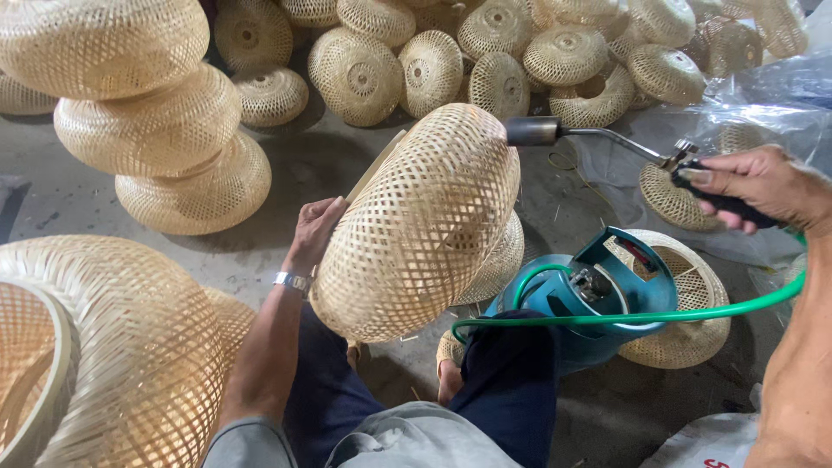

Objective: The person sits on the floor and uses a handheld blowtorch to apply heat to the surface of woven baskets. They rotate each basket to treat different sections, then place it down and pick up another one to repeat the process.

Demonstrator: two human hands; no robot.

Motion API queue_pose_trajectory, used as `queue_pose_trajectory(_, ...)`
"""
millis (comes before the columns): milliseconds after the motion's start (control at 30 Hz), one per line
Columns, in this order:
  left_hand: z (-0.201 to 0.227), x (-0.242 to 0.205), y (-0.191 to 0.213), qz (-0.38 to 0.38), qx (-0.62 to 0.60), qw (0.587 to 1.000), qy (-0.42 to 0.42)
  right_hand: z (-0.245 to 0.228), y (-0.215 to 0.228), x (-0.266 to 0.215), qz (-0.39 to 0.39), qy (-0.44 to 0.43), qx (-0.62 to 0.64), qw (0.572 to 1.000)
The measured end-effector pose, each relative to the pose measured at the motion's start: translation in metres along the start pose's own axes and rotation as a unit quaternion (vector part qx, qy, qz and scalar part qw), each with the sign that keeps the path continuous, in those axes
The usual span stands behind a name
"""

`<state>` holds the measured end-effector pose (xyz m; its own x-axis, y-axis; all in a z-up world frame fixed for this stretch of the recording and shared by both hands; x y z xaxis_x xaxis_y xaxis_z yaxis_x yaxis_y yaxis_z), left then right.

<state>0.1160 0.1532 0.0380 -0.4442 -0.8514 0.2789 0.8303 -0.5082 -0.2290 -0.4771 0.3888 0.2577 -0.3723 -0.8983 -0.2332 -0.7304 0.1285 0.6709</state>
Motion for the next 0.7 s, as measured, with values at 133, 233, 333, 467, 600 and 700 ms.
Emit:
queue_pose_trajectory(133,0.045,-0.005,-0.015,-0.028,-0.072,0.997,0.003,0.014,0.026,0.005,0.025,-0.013,0.022,0.999)
queue_pose_trajectory(233,0.049,-0.003,-0.019,-0.033,-0.156,0.987,0.025,0.02,0.038,0.009,0.031,-0.015,0.026,0.999)
queue_pose_trajectory(333,0.031,-0.001,0.0,-0.077,-0.256,0.963,0.016,0.029,0.049,0.018,0.014,-0.017,0.045,0.999)
queue_pose_trajectory(467,-0.006,-0.007,0.016,-0.071,-0.343,0.936,0.035,0.041,0.053,0.025,0.025,0.007,0.107,0.994)
queue_pose_trajectory(600,-0.026,-0.01,0.006,-0.05,-0.385,0.921,0.038,0.041,0.051,0.028,0.025,-0.001,0.11,0.994)
queue_pose_trajectory(700,-0.032,-0.018,0.002,-0.028,-0.403,0.914,0.033,0.037,0.047,0.028,0.04,-0.005,0.123,0.992)
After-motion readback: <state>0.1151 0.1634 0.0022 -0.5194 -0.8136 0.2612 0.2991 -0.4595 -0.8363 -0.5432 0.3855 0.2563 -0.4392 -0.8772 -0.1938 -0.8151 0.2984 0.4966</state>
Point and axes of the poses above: each hand's wrist, its own x-axis towards the middle knuckle, its own y-axis out of the back of the hand, z = x × y, the point moved 2 cm from there along x, towards the middle knuckle
